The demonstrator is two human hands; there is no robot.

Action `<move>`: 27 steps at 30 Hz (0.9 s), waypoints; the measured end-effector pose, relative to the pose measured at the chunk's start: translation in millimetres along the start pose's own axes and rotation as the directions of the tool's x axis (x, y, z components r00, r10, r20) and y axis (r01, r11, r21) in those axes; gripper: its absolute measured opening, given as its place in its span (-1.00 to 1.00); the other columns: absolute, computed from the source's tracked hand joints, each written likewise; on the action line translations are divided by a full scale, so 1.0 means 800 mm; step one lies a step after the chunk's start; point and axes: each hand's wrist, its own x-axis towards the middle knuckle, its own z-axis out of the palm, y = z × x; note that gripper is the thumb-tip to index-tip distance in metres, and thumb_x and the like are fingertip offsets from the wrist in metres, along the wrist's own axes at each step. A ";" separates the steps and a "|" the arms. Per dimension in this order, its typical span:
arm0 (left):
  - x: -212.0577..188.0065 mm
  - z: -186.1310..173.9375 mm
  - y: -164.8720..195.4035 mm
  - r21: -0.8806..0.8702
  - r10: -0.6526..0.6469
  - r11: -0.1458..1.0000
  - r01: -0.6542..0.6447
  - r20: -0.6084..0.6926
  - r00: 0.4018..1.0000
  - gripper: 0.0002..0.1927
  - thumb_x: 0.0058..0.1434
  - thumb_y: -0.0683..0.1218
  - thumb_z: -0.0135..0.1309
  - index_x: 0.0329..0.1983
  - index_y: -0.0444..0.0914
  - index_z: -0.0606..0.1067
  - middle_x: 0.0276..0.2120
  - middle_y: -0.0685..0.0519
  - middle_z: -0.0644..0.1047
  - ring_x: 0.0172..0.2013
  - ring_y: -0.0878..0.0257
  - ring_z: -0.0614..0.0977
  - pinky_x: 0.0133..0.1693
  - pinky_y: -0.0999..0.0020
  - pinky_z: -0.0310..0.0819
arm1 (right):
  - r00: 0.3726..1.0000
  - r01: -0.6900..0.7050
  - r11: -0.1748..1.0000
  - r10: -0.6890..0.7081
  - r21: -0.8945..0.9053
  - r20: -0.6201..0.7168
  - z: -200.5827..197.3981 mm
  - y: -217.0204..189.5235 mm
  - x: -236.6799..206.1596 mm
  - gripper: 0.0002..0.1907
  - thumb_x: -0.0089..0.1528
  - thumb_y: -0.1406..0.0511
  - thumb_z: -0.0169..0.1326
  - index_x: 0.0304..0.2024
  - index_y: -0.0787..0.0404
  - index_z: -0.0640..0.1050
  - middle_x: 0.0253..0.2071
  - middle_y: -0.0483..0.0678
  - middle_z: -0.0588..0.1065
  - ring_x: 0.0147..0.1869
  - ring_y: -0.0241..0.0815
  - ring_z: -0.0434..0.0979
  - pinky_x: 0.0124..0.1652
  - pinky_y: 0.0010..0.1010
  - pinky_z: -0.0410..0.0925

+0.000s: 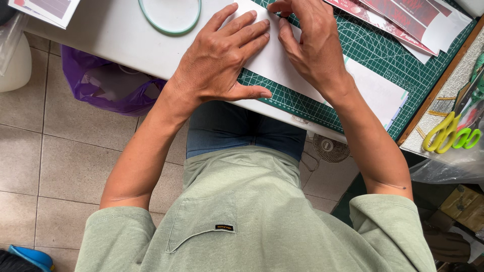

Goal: The person applies light blue tape to the edges of several white paper strips laid on a green cutting mat, then uses scissors to trim the tape. They smooth the taped strips, flip the assembly, and place a red ruler on top to align the pieces.

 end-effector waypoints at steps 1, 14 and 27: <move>0.000 0.000 0.000 0.001 0.001 1.000 -0.001 0.000 1.000 0.12 0.33 0.72 -0.19 0.23 -0.40 0.56 0.23 -0.16 0.53 0.32 -0.06 0.45 0.42 -0.07 0.10 | 1.000 0.006 1.000 -0.006 -0.009 0.000 0.000 0.000 -0.001 -0.77 0.44 0.50 0.06 0.13 0.23 0.46 0.04 -0.07 0.60 0.13 -0.13 0.62 0.23 -0.14 0.31; 0.002 -0.003 0.002 -0.018 0.008 1.000 -0.009 -0.018 1.000 0.14 0.33 0.73 -0.22 0.15 -0.44 0.55 0.12 -0.22 0.52 0.29 -0.08 0.46 0.43 -0.04 0.13 | 0.994 0.060 0.964 -0.035 -0.260 0.100 -0.006 -0.028 -0.004 -0.36 0.33 0.52 0.02 0.47 0.23 0.28 -0.03 -0.09 0.60 0.22 -0.15 0.55 0.40 0.08 0.05; 0.004 -0.011 -0.005 0.074 0.069 0.995 -0.063 -0.073 0.995 -0.13 0.42 0.54 -0.11 0.09 -0.37 0.56 -0.05 -0.10 0.50 0.26 -0.04 0.50 0.38 -0.07 0.17 | 0.986 -0.147 0.986 0.140 0.082 0.086 -0.023 -0.024 -0.003 -0.56 0.23 0.45 -0.12 0.14 0.23 0.55 0.11 0.14 0.54 0.22 0.07 0.46 0.31 -0.04 0.18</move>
